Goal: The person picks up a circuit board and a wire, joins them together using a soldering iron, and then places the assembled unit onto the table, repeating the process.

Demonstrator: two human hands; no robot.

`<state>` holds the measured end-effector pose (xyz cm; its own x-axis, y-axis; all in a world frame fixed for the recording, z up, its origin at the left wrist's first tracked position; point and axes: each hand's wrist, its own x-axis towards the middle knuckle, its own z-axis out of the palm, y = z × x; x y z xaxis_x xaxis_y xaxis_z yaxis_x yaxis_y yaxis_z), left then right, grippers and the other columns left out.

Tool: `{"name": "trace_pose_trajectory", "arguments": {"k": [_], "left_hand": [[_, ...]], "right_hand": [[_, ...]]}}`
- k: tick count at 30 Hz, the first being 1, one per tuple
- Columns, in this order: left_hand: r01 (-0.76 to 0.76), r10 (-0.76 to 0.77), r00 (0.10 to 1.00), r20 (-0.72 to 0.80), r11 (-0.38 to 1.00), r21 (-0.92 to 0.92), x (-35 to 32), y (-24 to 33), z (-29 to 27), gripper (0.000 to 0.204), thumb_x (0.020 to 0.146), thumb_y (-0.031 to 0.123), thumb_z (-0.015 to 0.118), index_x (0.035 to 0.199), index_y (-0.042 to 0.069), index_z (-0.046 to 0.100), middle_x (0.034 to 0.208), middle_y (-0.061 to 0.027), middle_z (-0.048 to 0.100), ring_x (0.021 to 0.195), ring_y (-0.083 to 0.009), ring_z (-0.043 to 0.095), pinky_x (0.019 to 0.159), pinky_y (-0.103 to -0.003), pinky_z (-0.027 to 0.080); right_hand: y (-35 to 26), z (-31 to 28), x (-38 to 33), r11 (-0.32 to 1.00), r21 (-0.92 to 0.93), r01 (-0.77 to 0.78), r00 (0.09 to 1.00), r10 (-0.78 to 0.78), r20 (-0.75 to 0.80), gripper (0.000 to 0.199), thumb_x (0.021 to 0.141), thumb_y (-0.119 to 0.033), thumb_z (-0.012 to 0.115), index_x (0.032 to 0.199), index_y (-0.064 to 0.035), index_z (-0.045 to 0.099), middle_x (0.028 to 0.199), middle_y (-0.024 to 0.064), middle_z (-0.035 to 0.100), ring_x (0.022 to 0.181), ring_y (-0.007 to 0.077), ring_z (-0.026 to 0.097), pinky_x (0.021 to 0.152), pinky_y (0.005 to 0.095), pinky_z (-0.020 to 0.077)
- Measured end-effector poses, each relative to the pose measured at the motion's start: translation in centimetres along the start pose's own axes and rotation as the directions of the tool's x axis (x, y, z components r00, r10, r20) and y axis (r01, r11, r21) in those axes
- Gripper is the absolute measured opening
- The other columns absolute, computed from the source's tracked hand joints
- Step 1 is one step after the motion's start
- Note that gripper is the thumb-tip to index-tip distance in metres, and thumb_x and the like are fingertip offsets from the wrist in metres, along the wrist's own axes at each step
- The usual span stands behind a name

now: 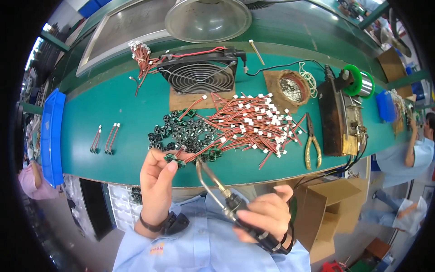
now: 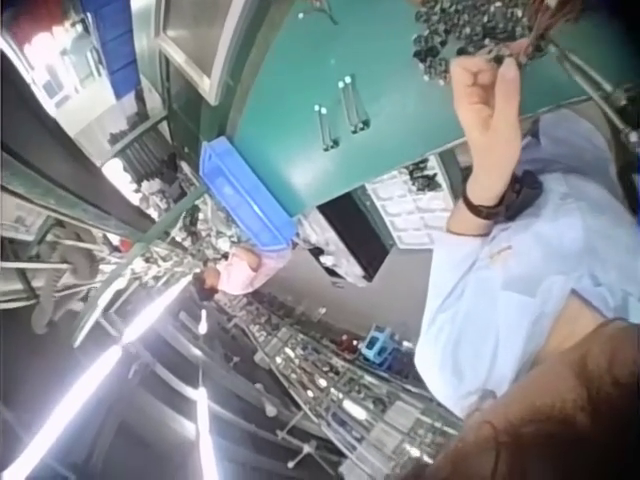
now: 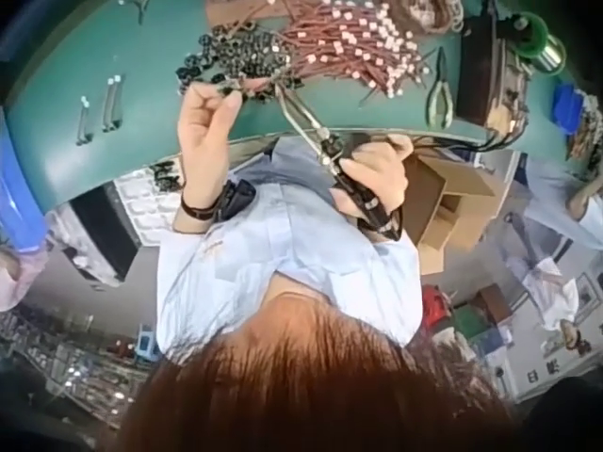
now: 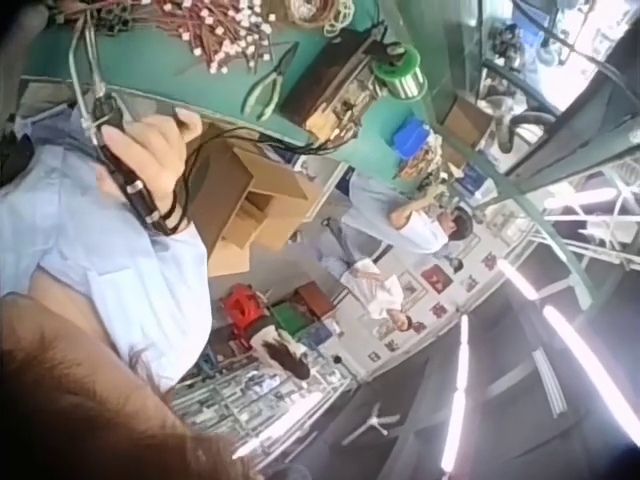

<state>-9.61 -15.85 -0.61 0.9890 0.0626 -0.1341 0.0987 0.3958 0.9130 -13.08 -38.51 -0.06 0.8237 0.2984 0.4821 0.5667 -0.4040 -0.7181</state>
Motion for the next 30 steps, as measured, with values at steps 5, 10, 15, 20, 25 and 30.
{"name": "trace_pose_trajectory", "arguments": {"k": [5, 10, 15, 20, 25, 30], "left_hand": [[-0.052, 0.051, 0.998, 0.026, 0.998, 0.037, 0.0, -0.1, -0.2, 0.010, 0.089, -0.001, 0.050, 0.092, 0.004, 0.042, 0.104, -0.0177, 0.062, 0.098, -0.0190, 0.059, 0.088, -0.030, 0.042], [-0.100, 0.094, 0.994, 0.061, 0.991, 0.090, -0.2, -0.4, -0.7, 0.013, 0.088, -0.003, 0.051, 0.092, 0.003, 0.041, 0.106, -0.0177, 0.061, 0.101, -0.0201, 0.059, 0.089, -0.030, 0.041], [-0.103, 0.097, 0.993, 0.067, 0.990, 0.098, -0.2, -0.1, -0.5, 0.013, 0.088, -0.003, 0.051, 0.092, 0.003, 0.041, 0.106, -0.0173, 0.061, 0.103, -0.0205, 0.059, 0.089, -0.031, 0.041], [-0.109, 0.103, 0.992, 0.073, 0.990, 0.089, -0.2, -0.1, -0.4, 0.013, 0.088, -0.003, 0.051, 0.092, 0.004, 0.040, 0.106, -0.0169, 0.061, 0.103, -0.0211, 0.059, 0.089, -0.031, 0.041], [-0.087, 0.080, 0.994, 0.078, 0.993, 0.085, -0.2, -0.1, -0.4, 0.014, 0.088, -0.003, 0.051, 0.091, 0.004, 0.040, 0.107, -0.0166, 0.060, 0.104, -0.0223, 0.059, 0.089, -0.031, 0.042], [-0.080, 0.071, 0.993, 0.099, 0.993, 0.090, -0.1, 0.0, -0.4, 0.014, 0.089, -0.003, 0.051, 0.091, 0.004, 0.040, 0.106, -0.0164, 0.060, 0.104, -0.0234, 0.059, 0.089, -0.032, 0.043]], "right_hand": [[-0.4, 0.9, -0.1, 1.000, -0.018, 0.012, 0.998, -0.011, 0.062, 0.037, 0.055, -0.026, 0.081, 0.089, -0.0169, 0.069, 0.072, -0.0026, 0.060, 0.065, 0.0136, 0.058, 0.089, 0.0379, 0.0289], [-0.3, 1.6, -0.2, 0.996, -0.065, 0.052, 0.999, -0.051, 0.015, 0.031, 0.062, -0.034, 0.072, 0.084, -0.0138, 0.063, 0.060, -0.0003, 0.056, 0.059, 0.0170, 0.054, 0.090, 0.0442, 0.0290], [-0.3, 1.6, -0.1, 0.996, -0.071, 0.052, 0.998, -0.051, 0.022, 0.031, 0.062, -0.034, 0.072, 0.085, -0.0137, 0.064, 0.060, -0.0001, 0.056, 0.059, 0.0170, 0.053, 0.089, 0.0443, 0.0294], [-0.7, 1.1, 0.3, 0.999, -0.047, 0.006, 0.998, -0.003, 0.058, 0.033, 0.056, -0.026, 0.079, 0.086, -0.0164, 0.069, 0.071, -0.0015, 0.060, 0.065, 0.0139, 0.056, 0.088, 0.0374, 0.0293], [-0.7, 0.9, 0.4, 0.999, -0.050, 0.007, 0.998, -0.003, 0.065, 0.033, 0.056, -0.026, 0.078, 0.086, -0.0166, 0.069, 0.070, -0.0014, 0.060, 0.065, 0.0140, 0.056, 0.088, 0.0376, 0.0293], [-0.6, 0.8, 0.2, 0.999, -0.050, 0.005, 0.998, -0.002, 0.065, 0.033, 0.056, -0.027, 0.078, 0.086, -0.0168, 0.069, 0.071, -0.0015, 0.061, 0.065, 0.0139, 0.056, 0.088, 0.0376, 0.0292]]}}
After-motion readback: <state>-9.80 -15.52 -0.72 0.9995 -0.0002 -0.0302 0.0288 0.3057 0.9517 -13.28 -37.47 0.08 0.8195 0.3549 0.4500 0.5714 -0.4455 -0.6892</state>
